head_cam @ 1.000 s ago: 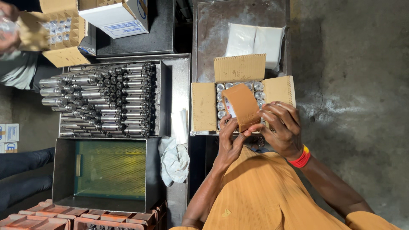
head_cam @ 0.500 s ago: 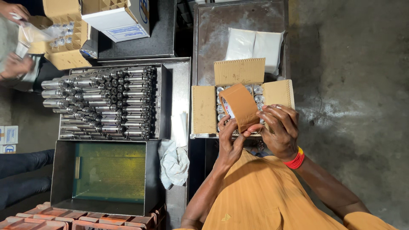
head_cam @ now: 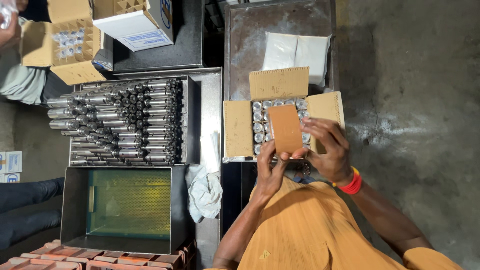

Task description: The person picks small metal parts from a tray, wipes each with a white cloth, and places them into a cardboard box. The person then closes the box, applies a label, and seals it with tape.

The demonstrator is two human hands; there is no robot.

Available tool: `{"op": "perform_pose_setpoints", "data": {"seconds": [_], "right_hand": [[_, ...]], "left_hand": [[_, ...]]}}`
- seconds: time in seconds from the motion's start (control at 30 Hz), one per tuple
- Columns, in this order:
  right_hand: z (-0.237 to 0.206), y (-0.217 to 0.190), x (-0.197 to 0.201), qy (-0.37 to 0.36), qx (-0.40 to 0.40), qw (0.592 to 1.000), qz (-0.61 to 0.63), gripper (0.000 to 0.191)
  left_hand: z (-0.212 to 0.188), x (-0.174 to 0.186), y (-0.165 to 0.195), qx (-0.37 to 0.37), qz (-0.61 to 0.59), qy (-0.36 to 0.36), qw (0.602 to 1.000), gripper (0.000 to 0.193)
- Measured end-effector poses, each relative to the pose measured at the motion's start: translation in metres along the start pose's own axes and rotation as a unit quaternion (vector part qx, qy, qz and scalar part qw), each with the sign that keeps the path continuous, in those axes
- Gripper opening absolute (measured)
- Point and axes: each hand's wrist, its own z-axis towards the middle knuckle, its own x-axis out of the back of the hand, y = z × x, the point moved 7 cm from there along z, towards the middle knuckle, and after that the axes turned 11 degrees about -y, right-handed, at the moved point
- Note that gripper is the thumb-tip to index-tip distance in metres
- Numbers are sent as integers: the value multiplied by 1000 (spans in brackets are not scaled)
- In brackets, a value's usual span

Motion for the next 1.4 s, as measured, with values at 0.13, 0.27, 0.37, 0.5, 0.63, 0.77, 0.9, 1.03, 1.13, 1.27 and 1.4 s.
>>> {"op": "perform_pose_setpoints", "data": {"seconds": [0.13, 0.27, 0.37, 0.5, 0.63, 0.77, 0.9, 1.03, 1.13, 1.27, 1.4], "right_hand": [[6, 8, 7, -38, -16, 996, 78, 62], [8, 8, 9, -36, -15, 996, 80, 63], [7, 7, 10, -27, -17, 996, 82, 64], [9, 5, 18, -30, -10, 995, 91, 52], [21, 9, 23, -92, 23, 986, 138, 50], [23, 20, -4, -285, 44, 904, 314, 52], [-2, 44, -22, -255, -81, 883, 385, 47], [-32, 59, -27, -97, -161, 870, 455, 46], [-44, 61, -34, -10, -172, 861, 478, 45], [-53, 52, -43, 40, -137, 859, 492, 39], [-65, 51, -51, 58, -165, 846, 504, 35]], "left_hand": [[-1, 1, -6, 38, -2, -28, 999, 69], [0, 0, 2, 2, -39, -43, 998, 70], [0, 0, 3, 3, -30, -42, 999, 70], [2, 7, 10, -70, -17, -41, 997, 68], [13, 22, 7, -76, 54, -19, 995, 76], [32, 30, 13, -94, 49, -72, 992, 80], [44, 50, 29, -141, -16, 49, 989, 64], [16, 55, 39, -190, -123, 271, 936, 34], [5, 15, 56, -175, 0, 126, 977, 42], [-1, -9, 56, -114, -45, 40, 992, 63], [0, -9, 56, -66, -112, -2, 992, 60]]}}
